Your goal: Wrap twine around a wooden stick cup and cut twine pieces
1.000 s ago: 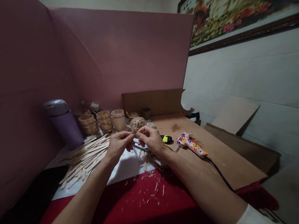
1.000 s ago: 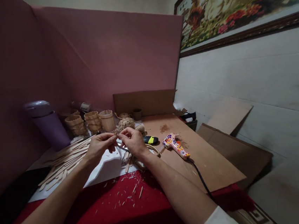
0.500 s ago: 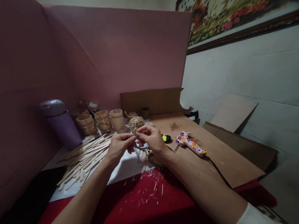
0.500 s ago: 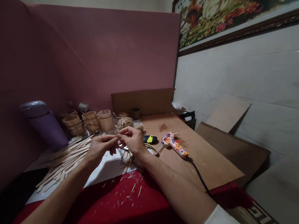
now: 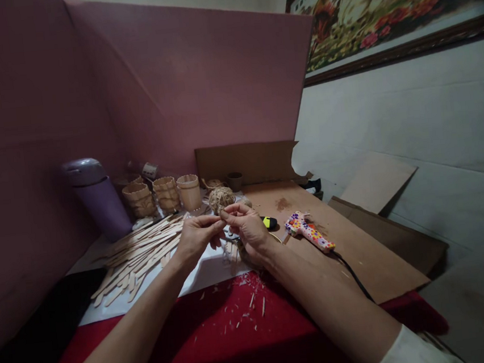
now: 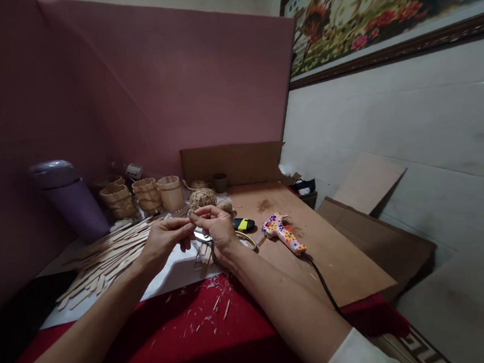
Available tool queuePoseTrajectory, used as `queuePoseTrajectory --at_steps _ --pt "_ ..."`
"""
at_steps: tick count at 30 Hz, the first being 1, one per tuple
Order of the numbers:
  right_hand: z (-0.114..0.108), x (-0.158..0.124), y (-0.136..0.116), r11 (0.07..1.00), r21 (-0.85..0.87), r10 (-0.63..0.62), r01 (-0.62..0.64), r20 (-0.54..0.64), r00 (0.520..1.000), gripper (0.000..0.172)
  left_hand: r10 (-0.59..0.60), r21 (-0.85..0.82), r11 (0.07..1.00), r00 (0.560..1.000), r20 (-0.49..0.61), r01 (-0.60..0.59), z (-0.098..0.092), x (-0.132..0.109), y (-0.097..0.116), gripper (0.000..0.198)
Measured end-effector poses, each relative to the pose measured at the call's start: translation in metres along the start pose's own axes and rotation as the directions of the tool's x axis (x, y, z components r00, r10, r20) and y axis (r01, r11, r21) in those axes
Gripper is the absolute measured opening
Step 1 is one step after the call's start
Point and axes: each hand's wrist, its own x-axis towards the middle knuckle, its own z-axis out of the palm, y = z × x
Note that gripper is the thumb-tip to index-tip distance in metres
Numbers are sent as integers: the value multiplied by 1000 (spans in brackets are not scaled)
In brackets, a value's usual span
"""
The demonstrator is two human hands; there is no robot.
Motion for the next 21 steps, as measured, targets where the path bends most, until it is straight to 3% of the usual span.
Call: queuePoseTrajectory --at_steps 3,6,8,10,12,14,17,21 --pt "1 -2 -1 991 93 99 -99 10 995 33 11 -10 1000 1000 -3 -11 1 -1 1 32" --pt "1 -1 0 987 117 111 -114 27 993 32 18 -16 1000 1000 24 -17 1 -2 3 30" --pt "0 1 2 999 33 36 -36 12 999 27 32 -21 999 999 29 -31 0 -3 6 29" --pt "-2 4 2 983 -129 -130 127 -10 991 21 54 -15 998 999 3 -54 -1 -3 11 29" --pt "-3 4 2 911 -288 -299 295 28 954 25 111 1 994 992 -51 -112 -2 -3 17 26" --pt "-3 3 2 842 -364 -384 397 113 917 30 213 4 977 971 -108 -214 -3 -3 23 22" --pt "2 -2 1 840 -310 -389 445 226 893 35 258 -91 958 957 -134 -271 -5 -4 31 18" --pt "11 -6 2 925 -144 -286 351 344 895 43 131 -292 945 989 -72 -147 -6 -6 36 18"
